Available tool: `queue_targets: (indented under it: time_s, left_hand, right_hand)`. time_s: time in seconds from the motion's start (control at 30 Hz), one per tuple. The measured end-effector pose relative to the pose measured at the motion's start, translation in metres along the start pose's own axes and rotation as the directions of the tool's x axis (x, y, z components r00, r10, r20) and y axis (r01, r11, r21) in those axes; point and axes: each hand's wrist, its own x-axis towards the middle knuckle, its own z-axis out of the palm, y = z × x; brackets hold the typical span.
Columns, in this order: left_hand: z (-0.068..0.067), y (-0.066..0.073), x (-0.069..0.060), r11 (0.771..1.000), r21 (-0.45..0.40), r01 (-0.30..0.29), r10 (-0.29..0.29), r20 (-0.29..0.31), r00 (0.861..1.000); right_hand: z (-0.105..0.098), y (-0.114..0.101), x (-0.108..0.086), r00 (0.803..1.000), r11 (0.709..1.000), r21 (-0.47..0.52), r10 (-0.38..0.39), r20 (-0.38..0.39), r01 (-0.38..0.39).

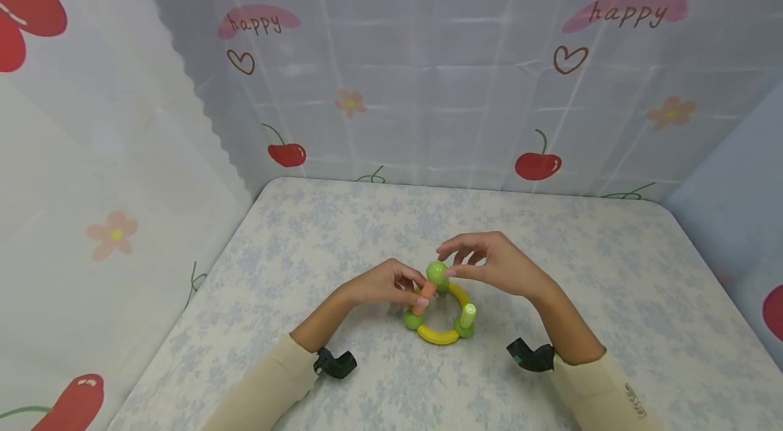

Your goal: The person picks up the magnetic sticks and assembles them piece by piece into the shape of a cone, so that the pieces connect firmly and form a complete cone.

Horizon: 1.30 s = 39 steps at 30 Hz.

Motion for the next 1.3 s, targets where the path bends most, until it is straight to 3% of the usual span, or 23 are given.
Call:
queue_targets:
  time_s: [0.1, 0.17, 0.33, 0.43, 0.5, 0.73, 1.3]
  left_hand:
    - [0.0, 0.001, 0.0, 1.0, 0.013, 0.005, -0.005, -0.02, 1.0]
    - [-0.001, 0.0, -0.001, 1.0, 0.017, 0.012, -0.011, -0.031, 0.999]
    - [-0.003, -0.001, -0.002, 0.999, 0.026, 0.019, -0.018, -0.048, 0.999]
    - [-0.004, -0.002, -0.004, 0.999, 0.033, 0.014, -0.012, -0.047, 0.999]
    - [-0.004, -0.003, -0.004, 1.0, 0.03, 0.008, -0.007, -0.044, 0.999]
    - [-0.002, -0.006, -0.001, 1.0, 0.007, 0.003, -0.002, -0.043, 0.999]
    - [-0.001, -0.007, 0.0, 0.999, -0.038, -0.018, 0.017, -0.031, 0.999]
  right_hand:
    - [-0.011, 0.005, -0.005, 0.998, 0.999, 0.031, 0.03, 0.059, -0.032]
    - [-0.017, 0.009, -0.008, 0.989, 0.997, 0.065, 0.043, 0.144, -0.053]
    - [-0.024, 0.013, -0.012, 0.928, 0.986, 0.15, 0.011, 0.372, -0.071]
    - [-0.02, 0.014, -0.011, 0.9, 0.984, 0.17, -0.019, 0.435, -0.061]
    - [-0.016, 0.014, -0.009, 0.895, 0.985, 0.165, -0.029, 0.445, -0.051]
    - [-0.006, 0.017, -0.006, 0.917, 0.994, 0.11, -0.033, 0.397, -0.012]
    - [0.003, 0.018, 0.002, 0.942, 1.0, -0.002, 0.023, 0.335, -0.023]
